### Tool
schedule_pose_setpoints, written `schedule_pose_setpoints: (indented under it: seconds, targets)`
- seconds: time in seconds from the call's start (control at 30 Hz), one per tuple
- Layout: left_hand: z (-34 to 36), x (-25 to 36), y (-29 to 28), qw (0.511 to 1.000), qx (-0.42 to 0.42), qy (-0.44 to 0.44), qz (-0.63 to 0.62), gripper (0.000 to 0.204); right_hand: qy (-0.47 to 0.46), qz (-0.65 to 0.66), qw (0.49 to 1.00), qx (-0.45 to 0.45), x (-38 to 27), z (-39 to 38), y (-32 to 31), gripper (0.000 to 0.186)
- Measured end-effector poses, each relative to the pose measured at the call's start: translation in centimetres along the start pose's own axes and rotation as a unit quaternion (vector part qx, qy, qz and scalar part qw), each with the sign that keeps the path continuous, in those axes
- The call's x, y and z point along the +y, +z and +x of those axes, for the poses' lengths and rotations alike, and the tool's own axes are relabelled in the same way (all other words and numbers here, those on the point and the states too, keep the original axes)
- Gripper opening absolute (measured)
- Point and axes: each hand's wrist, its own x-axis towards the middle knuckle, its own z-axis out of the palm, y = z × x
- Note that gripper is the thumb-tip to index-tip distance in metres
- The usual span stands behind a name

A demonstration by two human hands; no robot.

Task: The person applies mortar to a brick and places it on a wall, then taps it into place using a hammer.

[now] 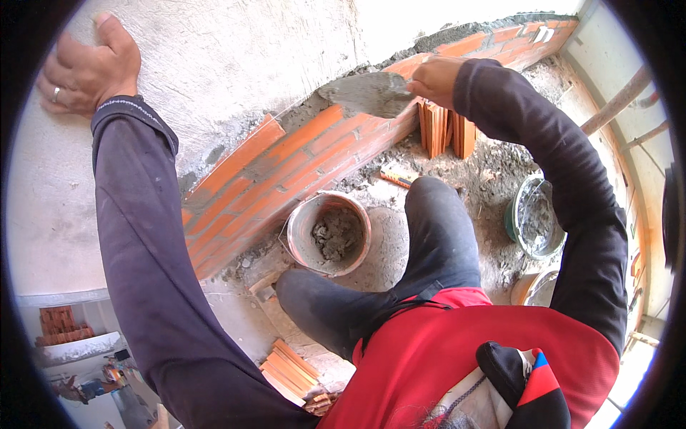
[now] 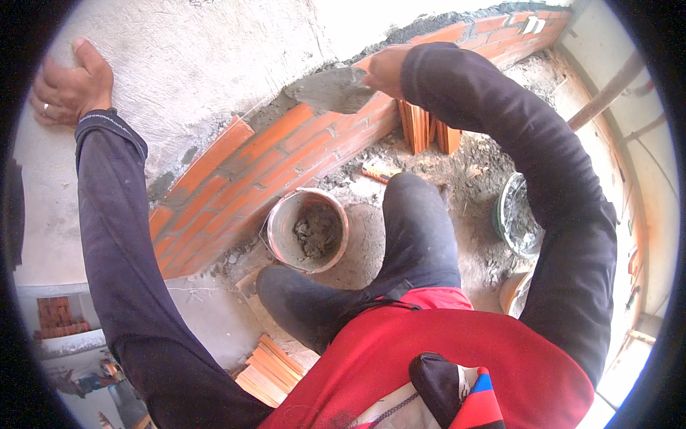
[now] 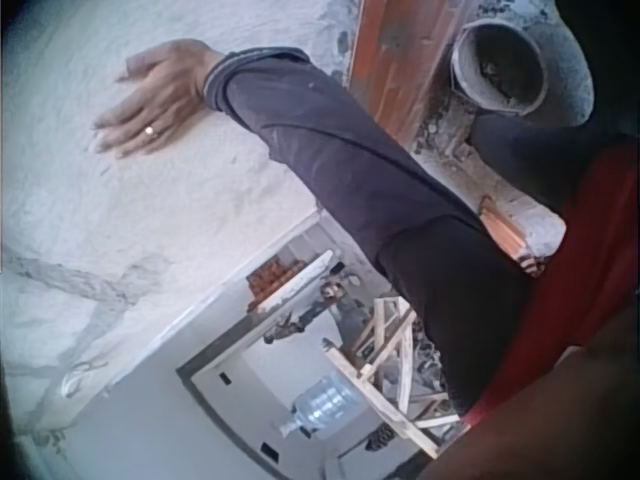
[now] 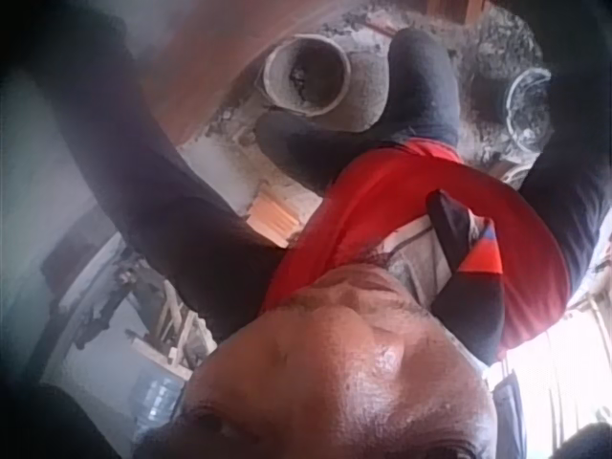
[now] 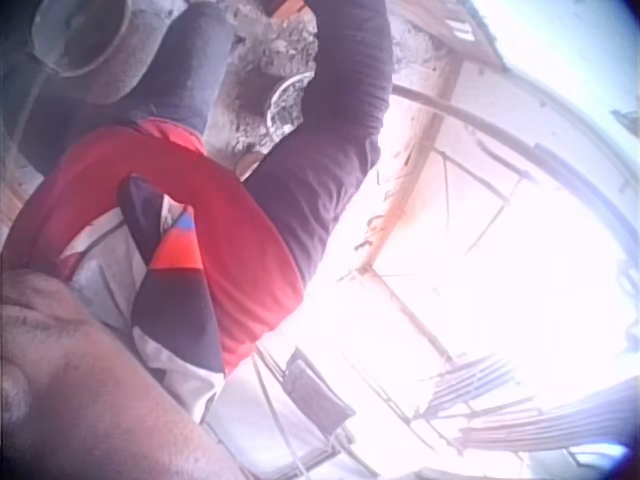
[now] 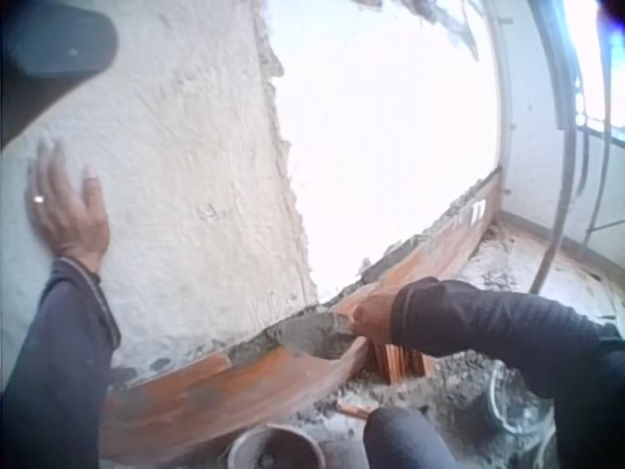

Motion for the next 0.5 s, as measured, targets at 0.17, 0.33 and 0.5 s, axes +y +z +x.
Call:
schedule_pose_setpoints:
  seconds: [0.17,0.33,0.5]
  targets:
    - [0.0,0.1,-0.6,1.000,0.003,-0.014,-0.015,0.061,0.027,-0.134,0.984,-0.114,-1.8,1.6,-1.3,0.021]
    - [0.3,1.6,-1.5,0.992,0.026,-0.050,-0.111,0.064,0.093,-0.066,0.990,-0.085,0.8,0.2,-1.3,0.031]
    - [0.3,0.0,-0.4,1.000,-0.006,-0.012,0.003,0.059,0.023,-0.067,0.995,-0.064,-1.1,1.1,-1.3,0.039]
